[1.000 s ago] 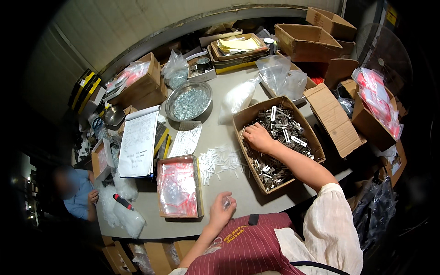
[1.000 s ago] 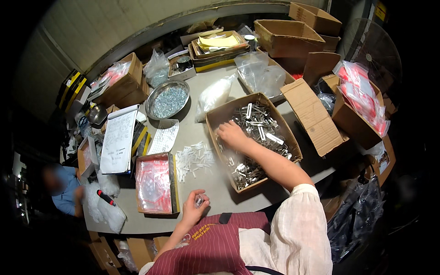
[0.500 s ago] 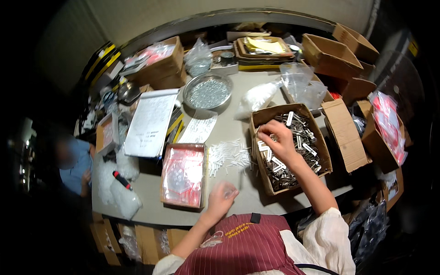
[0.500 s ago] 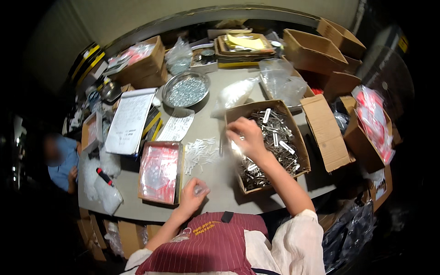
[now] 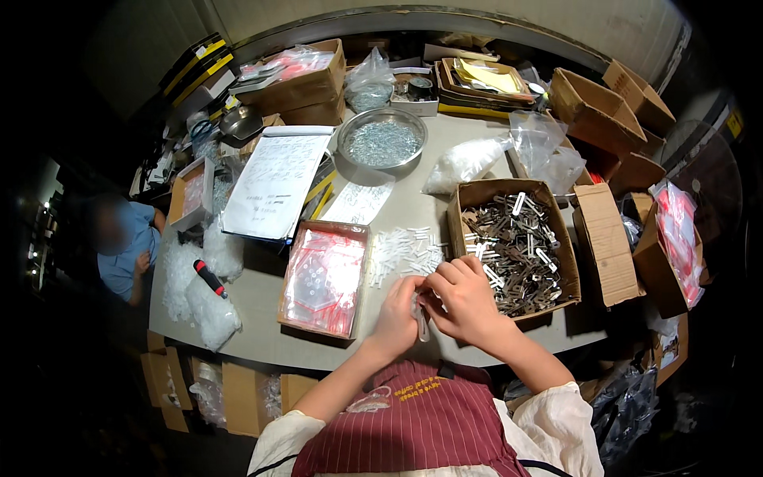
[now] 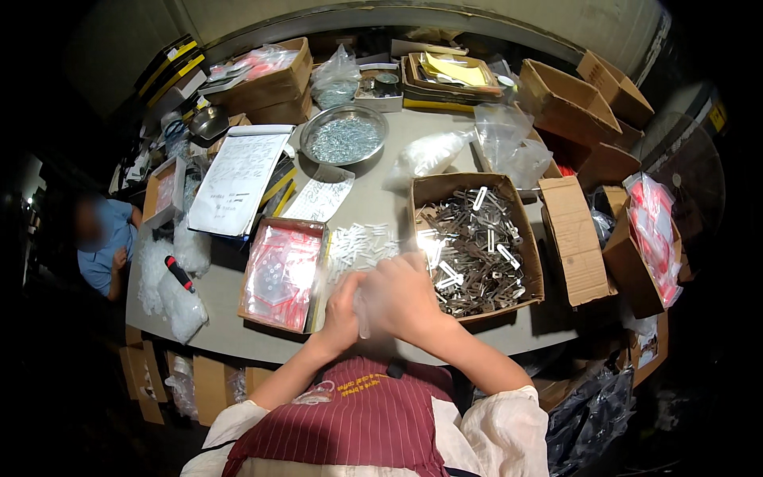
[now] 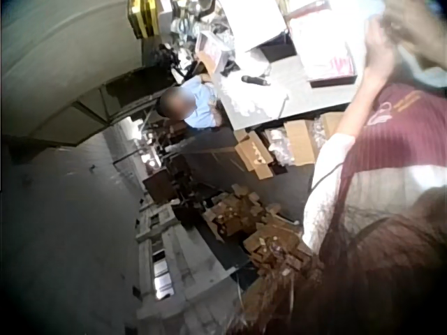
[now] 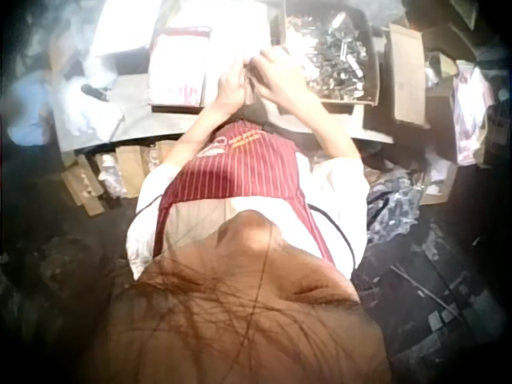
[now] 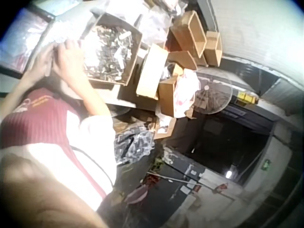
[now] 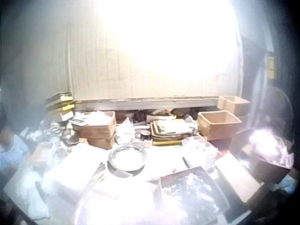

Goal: The person repeatedly picks small metal hardware pieces from a cardboard box, attaches a white plastic sleeve to each piece, and places the assembled item into a pink box. A coworker is visible across the table handling bubble wrap.

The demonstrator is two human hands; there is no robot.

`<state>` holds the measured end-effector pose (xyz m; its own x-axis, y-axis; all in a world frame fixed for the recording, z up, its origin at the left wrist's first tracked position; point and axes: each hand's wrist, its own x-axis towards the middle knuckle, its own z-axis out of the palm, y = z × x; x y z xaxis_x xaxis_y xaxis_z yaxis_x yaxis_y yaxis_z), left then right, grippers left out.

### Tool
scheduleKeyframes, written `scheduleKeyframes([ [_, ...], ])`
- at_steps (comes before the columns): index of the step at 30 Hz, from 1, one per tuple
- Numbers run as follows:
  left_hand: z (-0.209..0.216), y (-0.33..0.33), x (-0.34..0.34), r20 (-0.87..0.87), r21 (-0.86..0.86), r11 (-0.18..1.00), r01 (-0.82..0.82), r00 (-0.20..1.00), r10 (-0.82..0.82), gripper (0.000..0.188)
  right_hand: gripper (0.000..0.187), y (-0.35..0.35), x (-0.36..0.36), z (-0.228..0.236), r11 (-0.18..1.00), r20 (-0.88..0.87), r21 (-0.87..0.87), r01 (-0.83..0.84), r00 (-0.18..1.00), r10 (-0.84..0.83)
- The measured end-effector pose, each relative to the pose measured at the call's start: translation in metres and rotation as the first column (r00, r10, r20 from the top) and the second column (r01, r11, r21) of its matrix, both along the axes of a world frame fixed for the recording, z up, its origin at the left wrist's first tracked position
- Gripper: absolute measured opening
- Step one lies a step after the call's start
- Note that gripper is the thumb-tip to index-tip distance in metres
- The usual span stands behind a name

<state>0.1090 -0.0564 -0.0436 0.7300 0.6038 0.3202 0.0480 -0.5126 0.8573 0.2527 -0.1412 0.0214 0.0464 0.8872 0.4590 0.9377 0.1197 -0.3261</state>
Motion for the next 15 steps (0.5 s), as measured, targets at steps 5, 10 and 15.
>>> scheduleKeyframes([
  [5,-0.005,-0.013,-0.003,-0.025,-0.126,0.992,0.023,0.999,-0.026,0.032,0.024,0.008,-0.005,-0.011,0.991,-0.052,-0.107,0.081,0.995,-0.087],
  [10,0.006,-0.005,-0.015,0.172,-0.558,0.808,0.191,0.979,-0.113,0.028,0.023,0.002,0.026,0.019,0.954,-0.363,-0.054,-0.295,0.896,0.256],
  [15,0.014,0.008,-0.027,0.164,-0.637,0.704,0.315,0.947,-0.275,0.026,0.026,-0.002,0.016,0.025,0.907,-0.154,-0.191,-0.375,0.924,0.349],
])
